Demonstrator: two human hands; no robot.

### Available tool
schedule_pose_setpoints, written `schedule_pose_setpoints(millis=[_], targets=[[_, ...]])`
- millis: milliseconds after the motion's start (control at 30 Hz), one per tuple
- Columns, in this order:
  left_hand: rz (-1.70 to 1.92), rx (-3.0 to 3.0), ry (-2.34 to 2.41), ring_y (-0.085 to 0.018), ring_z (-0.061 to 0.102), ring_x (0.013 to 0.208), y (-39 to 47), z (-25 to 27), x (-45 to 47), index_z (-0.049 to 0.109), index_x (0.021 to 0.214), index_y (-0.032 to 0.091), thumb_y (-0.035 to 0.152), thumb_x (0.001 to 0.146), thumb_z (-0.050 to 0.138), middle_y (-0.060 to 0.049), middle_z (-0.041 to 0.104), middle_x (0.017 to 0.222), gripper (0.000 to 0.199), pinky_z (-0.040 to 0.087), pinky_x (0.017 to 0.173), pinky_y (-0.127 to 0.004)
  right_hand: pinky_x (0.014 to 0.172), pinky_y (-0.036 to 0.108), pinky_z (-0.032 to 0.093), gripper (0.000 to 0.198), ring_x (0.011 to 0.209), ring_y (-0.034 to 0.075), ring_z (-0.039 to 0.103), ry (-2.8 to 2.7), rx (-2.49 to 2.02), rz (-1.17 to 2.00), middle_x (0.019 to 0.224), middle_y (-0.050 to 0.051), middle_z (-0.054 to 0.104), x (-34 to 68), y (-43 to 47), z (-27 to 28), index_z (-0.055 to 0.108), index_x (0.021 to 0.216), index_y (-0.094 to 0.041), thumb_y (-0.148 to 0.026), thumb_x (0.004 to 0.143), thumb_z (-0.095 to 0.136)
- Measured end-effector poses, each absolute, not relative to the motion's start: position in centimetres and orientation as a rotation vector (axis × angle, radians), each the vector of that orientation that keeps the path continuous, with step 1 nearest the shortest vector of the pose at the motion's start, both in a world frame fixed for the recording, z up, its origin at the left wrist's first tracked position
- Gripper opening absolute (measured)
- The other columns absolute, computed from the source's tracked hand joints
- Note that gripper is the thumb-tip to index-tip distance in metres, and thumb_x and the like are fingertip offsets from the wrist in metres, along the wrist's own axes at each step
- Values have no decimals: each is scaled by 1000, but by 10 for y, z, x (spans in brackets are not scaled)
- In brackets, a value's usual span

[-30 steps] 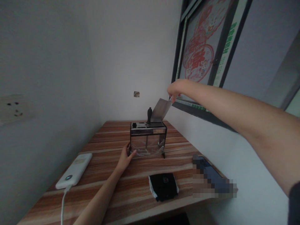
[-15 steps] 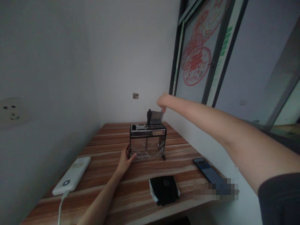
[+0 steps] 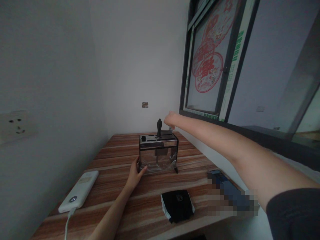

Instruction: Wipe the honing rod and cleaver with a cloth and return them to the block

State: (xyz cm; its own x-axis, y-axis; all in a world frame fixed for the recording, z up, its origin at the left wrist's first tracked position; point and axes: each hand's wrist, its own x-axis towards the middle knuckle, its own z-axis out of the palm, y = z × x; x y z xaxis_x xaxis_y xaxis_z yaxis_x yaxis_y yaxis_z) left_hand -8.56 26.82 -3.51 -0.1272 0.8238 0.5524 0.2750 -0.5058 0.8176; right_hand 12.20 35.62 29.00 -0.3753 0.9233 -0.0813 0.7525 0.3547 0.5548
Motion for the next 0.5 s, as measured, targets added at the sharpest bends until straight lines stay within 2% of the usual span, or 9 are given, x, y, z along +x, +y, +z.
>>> schedule_pose_setpoints(millis=[167, 500], targets=[[1650, 1725, 1223, -31, 47, 129, 267, -33, -86, 43, 133, 15, 51, 77, 65, -18, 48, 136, 71, 38, 107, -49, 100, 55, 35, 23, 114, 36, 58, 2298, 1393, 630, 93, 9, 72, 117, 358, 281, 73, 80, -23, -44, 70, 75], [1643, 1730, 1243, -31, 50, 125, 269, -35, -87, 45, 132, 16, 51, 76, 67, -17, 51, 133, 69, 39, 105, -49, 90, 47, 52, 18, 104, 34, 66, 2561, 1247, 700, 82, 8, 73, 122, 387, 258, 72, 72, -21, -30, 60, 82]])
